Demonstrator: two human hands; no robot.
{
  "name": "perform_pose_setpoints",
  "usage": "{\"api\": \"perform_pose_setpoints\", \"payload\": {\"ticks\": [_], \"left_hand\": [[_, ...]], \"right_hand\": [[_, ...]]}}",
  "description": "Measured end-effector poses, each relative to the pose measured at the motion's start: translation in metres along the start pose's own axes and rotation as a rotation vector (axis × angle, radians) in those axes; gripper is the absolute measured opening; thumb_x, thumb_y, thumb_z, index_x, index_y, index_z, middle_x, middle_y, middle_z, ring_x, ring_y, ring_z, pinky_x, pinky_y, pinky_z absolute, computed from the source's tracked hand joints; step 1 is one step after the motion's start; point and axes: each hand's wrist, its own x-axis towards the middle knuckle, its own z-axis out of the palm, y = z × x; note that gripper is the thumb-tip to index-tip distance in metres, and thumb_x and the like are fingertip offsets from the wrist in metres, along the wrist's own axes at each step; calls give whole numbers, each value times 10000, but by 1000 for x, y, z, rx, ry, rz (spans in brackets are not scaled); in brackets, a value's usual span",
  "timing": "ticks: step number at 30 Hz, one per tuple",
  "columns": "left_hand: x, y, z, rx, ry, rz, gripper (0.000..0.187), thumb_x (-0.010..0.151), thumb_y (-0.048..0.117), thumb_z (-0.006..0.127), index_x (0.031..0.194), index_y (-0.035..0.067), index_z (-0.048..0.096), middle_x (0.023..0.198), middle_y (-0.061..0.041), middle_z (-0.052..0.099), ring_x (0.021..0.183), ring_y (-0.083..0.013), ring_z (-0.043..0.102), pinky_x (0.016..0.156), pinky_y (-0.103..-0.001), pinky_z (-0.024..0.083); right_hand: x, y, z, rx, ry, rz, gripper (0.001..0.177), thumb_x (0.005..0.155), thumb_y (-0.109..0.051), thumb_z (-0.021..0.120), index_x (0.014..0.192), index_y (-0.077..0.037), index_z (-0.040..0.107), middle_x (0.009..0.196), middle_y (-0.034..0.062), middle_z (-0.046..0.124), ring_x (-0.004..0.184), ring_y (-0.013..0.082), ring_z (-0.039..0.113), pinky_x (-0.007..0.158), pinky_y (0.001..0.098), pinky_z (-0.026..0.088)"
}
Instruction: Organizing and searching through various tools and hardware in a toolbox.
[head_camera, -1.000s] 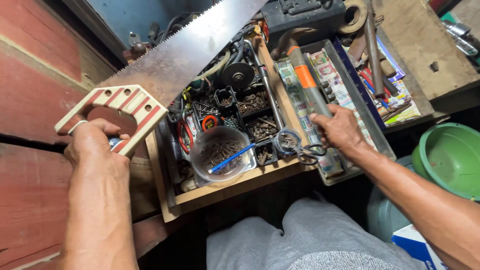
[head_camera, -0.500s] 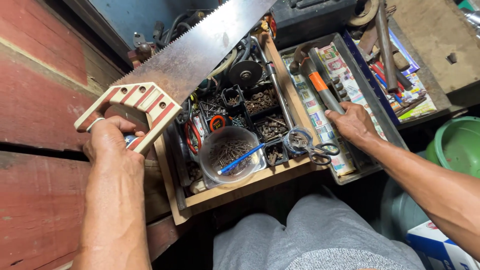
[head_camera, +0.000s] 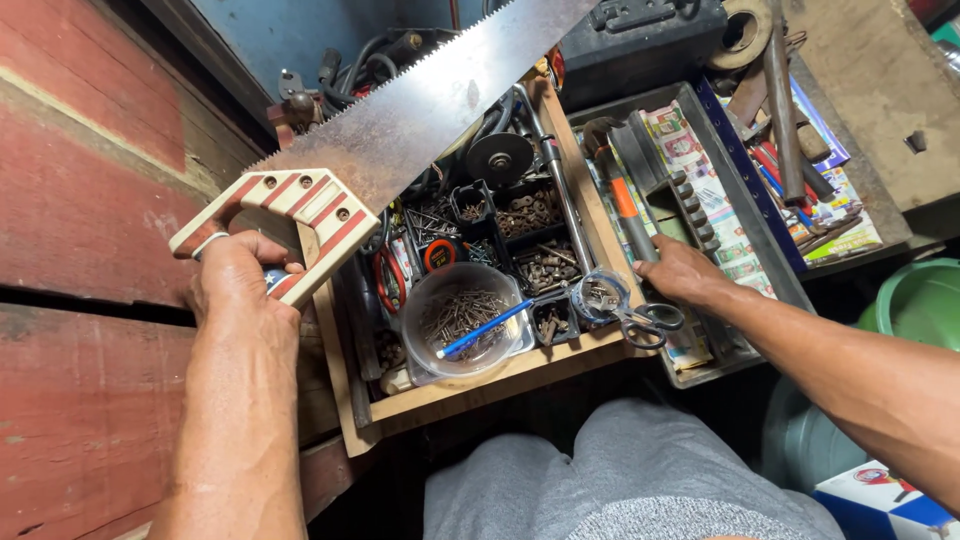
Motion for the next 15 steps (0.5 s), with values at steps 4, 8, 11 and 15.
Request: {"api": "perform_pose_setpoints", "payload": {"ticks": [4, 8, 11, 15], "left_hand": [[2, -5, -2, -47, 19, -29, 516, 645, -156, 497, 1134, -16, 586, 956, -198, 631, 618, -304, 657, 445, -369, 560], [-21, 1, 7, 10, 84, -9, 500, 634, -169, 509, 1117, -56, 577, 1012, -229, 659, 677, -326, 721, 450, -366, 560], [-33, 4, 13, 28, 100, 9, 480, 631, -174, 513, 1095, -69, 586, 1006, -232, 658, 677, -317, 724, 454, -366, 565], [-36, -3, 17, 73, 94, 19, 374, 651, -165, 530, 1014, -98, 590, 900, -201, 604, 589, -284, 641, 453, -384, 595]], "right_hand": [[19, 14, 10, -53, 34, -48, 705, 919, -399, 705, 1452, 15, 499, 1298, 304, 647, 1217, 419, 638, 1050, 474, 487], [6, -1, 0, -50, -24, 0, 674, 934, -407, 687, 1468, -37, 507, 1355, 268, 615, 1245, 399, 618, 1064, 467, 470], [-9, -14, -9, -7, -44, 47, 657, 919, -391, 696, 1463, -59, 534, 1295, 261, 664, 1216, 379, 654, 1058, 457, 485], [-26, -20, -30, 116, -69, 116, 606, 918, -315, 694, 1459, -87, 543, 1125, 233, 747, 1028, 354, 747, 926, 453, 558]]}}
